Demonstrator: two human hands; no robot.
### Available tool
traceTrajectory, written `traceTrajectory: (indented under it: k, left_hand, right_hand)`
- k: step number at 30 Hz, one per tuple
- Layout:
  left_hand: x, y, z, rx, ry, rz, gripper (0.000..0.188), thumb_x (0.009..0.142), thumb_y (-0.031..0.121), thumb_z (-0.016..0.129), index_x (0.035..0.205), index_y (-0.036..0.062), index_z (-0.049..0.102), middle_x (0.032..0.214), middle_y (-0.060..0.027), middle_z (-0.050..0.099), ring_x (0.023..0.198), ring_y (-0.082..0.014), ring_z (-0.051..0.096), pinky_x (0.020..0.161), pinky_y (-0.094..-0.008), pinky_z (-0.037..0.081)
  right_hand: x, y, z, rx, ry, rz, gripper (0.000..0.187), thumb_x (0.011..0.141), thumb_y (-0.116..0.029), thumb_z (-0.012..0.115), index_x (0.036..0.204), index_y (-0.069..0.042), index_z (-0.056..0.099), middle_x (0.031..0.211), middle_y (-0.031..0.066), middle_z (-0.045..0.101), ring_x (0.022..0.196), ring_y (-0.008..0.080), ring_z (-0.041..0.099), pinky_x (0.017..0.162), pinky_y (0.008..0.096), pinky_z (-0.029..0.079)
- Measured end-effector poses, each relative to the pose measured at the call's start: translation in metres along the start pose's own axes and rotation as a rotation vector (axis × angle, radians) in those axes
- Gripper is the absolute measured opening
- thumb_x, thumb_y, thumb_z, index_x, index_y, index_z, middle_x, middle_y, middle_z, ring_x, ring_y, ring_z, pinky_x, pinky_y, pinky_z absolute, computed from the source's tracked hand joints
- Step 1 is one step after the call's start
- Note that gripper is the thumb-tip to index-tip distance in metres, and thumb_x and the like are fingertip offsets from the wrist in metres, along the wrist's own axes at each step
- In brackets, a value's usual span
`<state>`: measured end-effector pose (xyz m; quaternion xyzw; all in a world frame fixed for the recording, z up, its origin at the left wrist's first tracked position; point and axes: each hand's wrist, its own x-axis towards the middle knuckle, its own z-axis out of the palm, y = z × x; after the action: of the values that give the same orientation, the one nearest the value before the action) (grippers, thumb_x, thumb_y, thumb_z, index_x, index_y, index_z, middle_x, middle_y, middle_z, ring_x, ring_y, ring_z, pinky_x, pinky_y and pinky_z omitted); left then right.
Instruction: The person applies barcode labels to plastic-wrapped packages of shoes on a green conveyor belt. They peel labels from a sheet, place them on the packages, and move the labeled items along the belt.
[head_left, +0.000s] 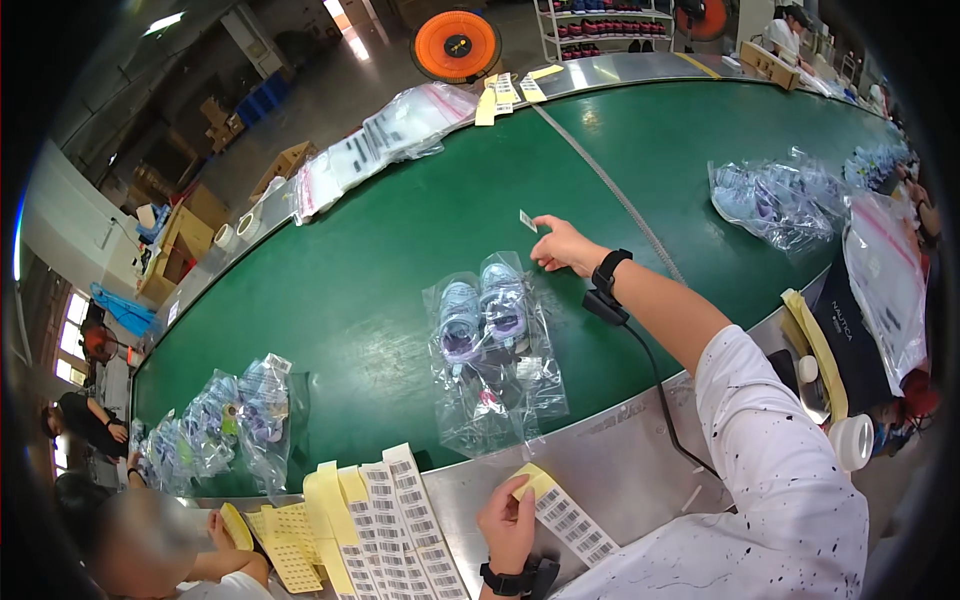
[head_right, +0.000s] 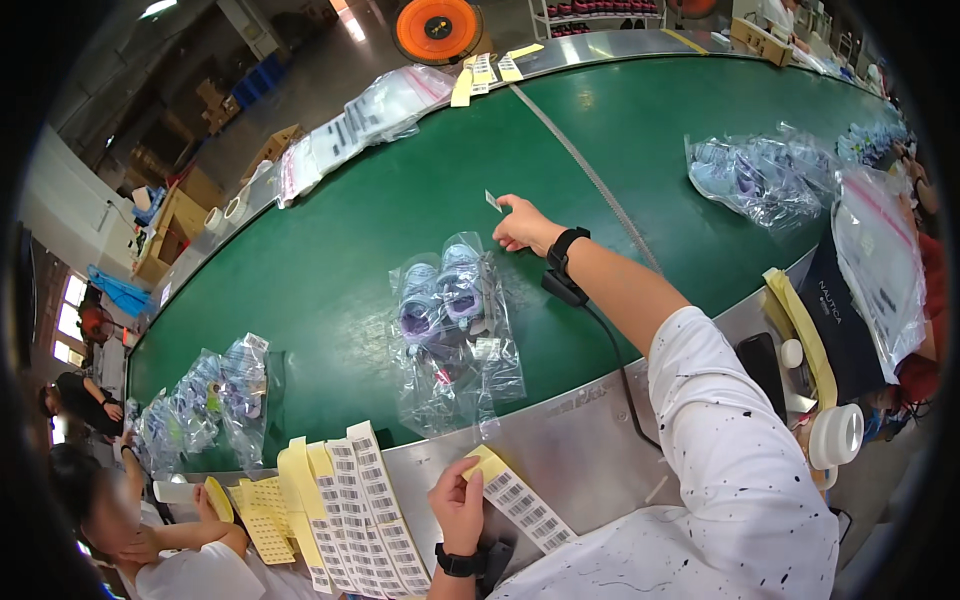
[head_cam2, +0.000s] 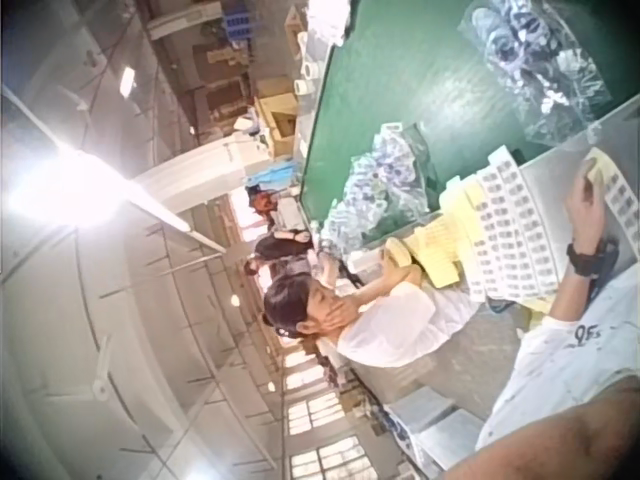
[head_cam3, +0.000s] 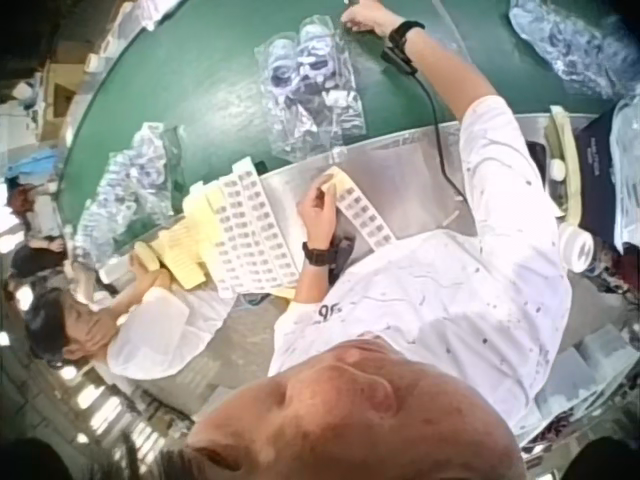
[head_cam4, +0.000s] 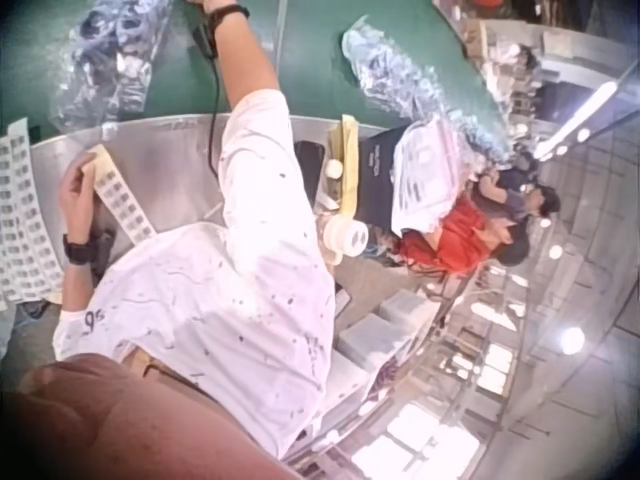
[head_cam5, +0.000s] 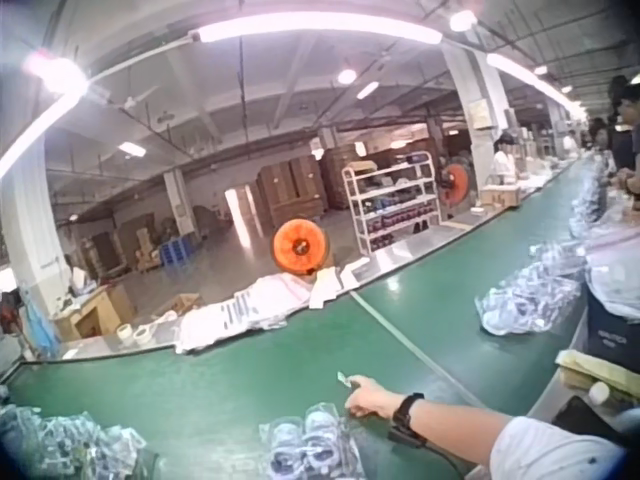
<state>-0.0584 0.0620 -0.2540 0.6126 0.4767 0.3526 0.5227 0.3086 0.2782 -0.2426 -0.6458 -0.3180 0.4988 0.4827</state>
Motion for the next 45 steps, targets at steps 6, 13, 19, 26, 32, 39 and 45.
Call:
traceTrajectory:
  k: [6, 13, 19, 26, 32, 39, 45]
  left_hand:
    - [0.001, 0.0, 0.001, -0.008, 0.006, -0.02, 0.019, 0.084, 0.003, 0.064, 0.103, -0.0005, 0.065, 0.062, 0.0013, 0.054, 0.053, -0.0026, 0.047, 0.048, -0.0183, 0.036]
    - [0.002, 0.004, 0.004, 0.007, 0.005, 0.008, 0.016, 0.086, 0.003, 0.061, 0.101, -0.0014, 0.065, 0.065, 0.0044, 0.052, 0.054, -0.0008, 0.043, 0.048, -0.0168, 0.032]
    - [0.0, -0.002, 0.0, -0.045, -0.013, -0.034, 0.018, 0.085, 0.003, 0.063, 0.103, -0.0011, 0.064, 0.069, -0.0011, 0.06, 0.058, -0.0036, 0.052, 0.051, -0.0184, 0.04]
    - [0.001, -0.002, 0.0, -0.049, -0.003, 0.005, 0.018, 0.085, 0.003, 0.062, 0.103, -0.0015, 0.064, 0.074, -0.002, 0.061, 0.06, -0.0038, 0.052, 0.053, -0.0182, 0.041]
    - [0.002, -0.006, 0.004, -0.123, -0.004, 0.011, 0.018, 0.085, 0.002, 0.062, 0.103, -0.0017, 0.064, 0.078, -0.0035, 0.062, 0.062, -0.0044, 0.054, 0.054, -0.0185, 0.042]
    - [0.002, -0.01, -0.003, -0.103, -0.008, -0.001, 0.019, 0.085, 0.003, 0.063, 0.103, -0.0015, 0.064, 0.074, -0.0012, 0.06, 0.061, -0.0039, 0.051, 0.054, -0.0185, 0.041]
    - [0.002, -0.008, -0.007, -0.1, -0.006, 0.002, 0.019, 0.085, 0.004, 0.063, 0.103, -0.0016, 0.064, 0.071, -0.0001, 0.058, 0.059, -0.0034, 0.049, 0.052, -0.0187, 0.039]
  right_hand:
    - [0.01, 0.0, 0.02, -0.087, -0.242, -0.325, 0.078, 0.077, 0.009, 0.056, 0.145, -0.011, 0.023, 0.108, 0.0106, 0.06, 0.093, 0.0147, 0.055, 0.077, 0.0294, 0.049]
    - [0.037, -0.011, -0.005, -0.205, 0.059, -0.41, 0.05, 0.073, 0.001, 0.065, 0.12, 0.0, 0.048, 0.077, 0.0078, 0.062, 0.067, 0.014, 0.059, 0.059, 0.028, 0.047]
    - [-0.006, -0.006, 0.007, 0.097, 0.031, -0.066, 0.067, 0.081, -0.002, 0.063, 0.137, -0.003, 0.026, 0.084, 0.0091, 0.06, 0.065, 0.014, 0.059, 0.056, 0.0269, 0.052]
    - [-0.022, 0.021, 0.012, -0.214, 0.105, -0.172, 0.071, 0.08, 0.003, 0.059, 0.14, -0.004, 0.023, 0.078, 0.0096, 0.061, 0.058, 0.0114, 0.057, 0.049, 0.0248, 0.048]
    - [-0.013, 0.022, -0.016, 0.166, 0.346, -0.208, 0.023, 0.076, -0.004, 0.069, 0.096, -0.004, 0.058, 0.086, 0.0065, 0.059, 0.072, 0.0162, 0.056, 0.061, 0.0311, 0.049]
    - [-0.003, 0.014, 0.007, 0.309, 0.119, 0.034, 0.015, 0.08, -0.007, 0.068, 0.088, -0.006, 0.056, 0.092, 0.0087, 0.06, 0.087, 0.0221, 0.059, 0.076, 0.037, 0.05]
    - [0.005, 0.015, 0.039, 0.321, 0.172, 0.045, 0.015, 0.077, -0.003, 0.067, 0.085, -0.005, 0.055, 0.083, 0.0086, 0.062, 0.074, 0.0219, 0.062, 0.068, 0.0358, 0.05]
